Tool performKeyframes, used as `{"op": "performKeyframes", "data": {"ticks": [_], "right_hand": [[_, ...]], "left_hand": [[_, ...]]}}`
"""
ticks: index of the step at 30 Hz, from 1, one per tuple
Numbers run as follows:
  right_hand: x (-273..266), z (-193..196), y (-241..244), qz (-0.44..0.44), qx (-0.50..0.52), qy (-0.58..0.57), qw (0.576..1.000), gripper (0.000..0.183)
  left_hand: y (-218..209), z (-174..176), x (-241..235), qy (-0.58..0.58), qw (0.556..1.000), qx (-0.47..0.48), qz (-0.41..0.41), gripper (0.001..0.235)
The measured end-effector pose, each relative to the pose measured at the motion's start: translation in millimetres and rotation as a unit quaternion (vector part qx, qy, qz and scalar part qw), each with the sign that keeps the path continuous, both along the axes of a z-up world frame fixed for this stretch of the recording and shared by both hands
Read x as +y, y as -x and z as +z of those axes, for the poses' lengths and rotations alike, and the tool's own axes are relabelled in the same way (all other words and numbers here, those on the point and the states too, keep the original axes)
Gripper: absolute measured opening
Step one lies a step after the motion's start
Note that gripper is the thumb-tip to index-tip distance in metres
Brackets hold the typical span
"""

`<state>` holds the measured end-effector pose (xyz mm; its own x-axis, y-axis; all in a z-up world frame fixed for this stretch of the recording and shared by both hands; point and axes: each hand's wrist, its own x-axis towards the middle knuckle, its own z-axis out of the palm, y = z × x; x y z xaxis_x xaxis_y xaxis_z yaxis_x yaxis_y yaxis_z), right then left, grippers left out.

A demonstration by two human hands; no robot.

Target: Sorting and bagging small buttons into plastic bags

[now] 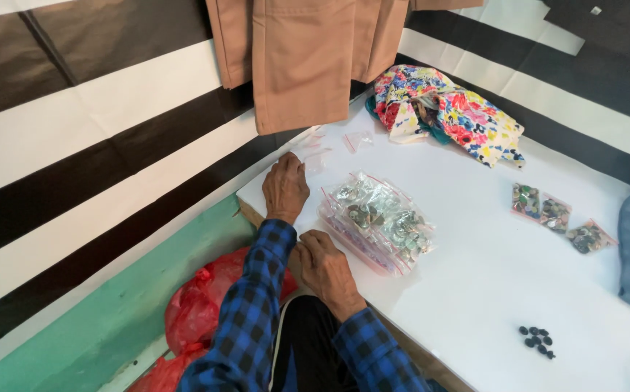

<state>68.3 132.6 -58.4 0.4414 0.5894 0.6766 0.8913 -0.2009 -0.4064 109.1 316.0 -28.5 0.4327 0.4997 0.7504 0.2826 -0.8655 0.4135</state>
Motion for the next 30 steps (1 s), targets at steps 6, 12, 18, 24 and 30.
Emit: {"op": "performKeyframes", "data": {"ticks": [6,12,18,24,30], "right_hand": [[-3,19,21,-0.003,-0.011,-0.007,1.000,0.019],[-20,34,32,0.034,-0.097,-0.027,0.994,0.020],[-104,81,73,-0.062,0.020,-0.087,0.994,0.035],[-183,106,55,-0.075,0.481,-0.151,0.861,0.018],[-262,154,39,-0.176,0.464,-0.223,0.839,0.017]], "left_hand": [[48,-16,-16,0.027,0.994,-0.087,0.057,0.011],[143,-18,-56,0.172,0.968,-0.176,-0.046,0.007],[209,-26,-102,0.272,0.946,-0.117,-0.131,0.012],[176,42,-187,0.388,0.830,-0.066,-0.396,0.024],[130,80,-281,0.538,0.687,-0.103,-0.476,0.030]]}}
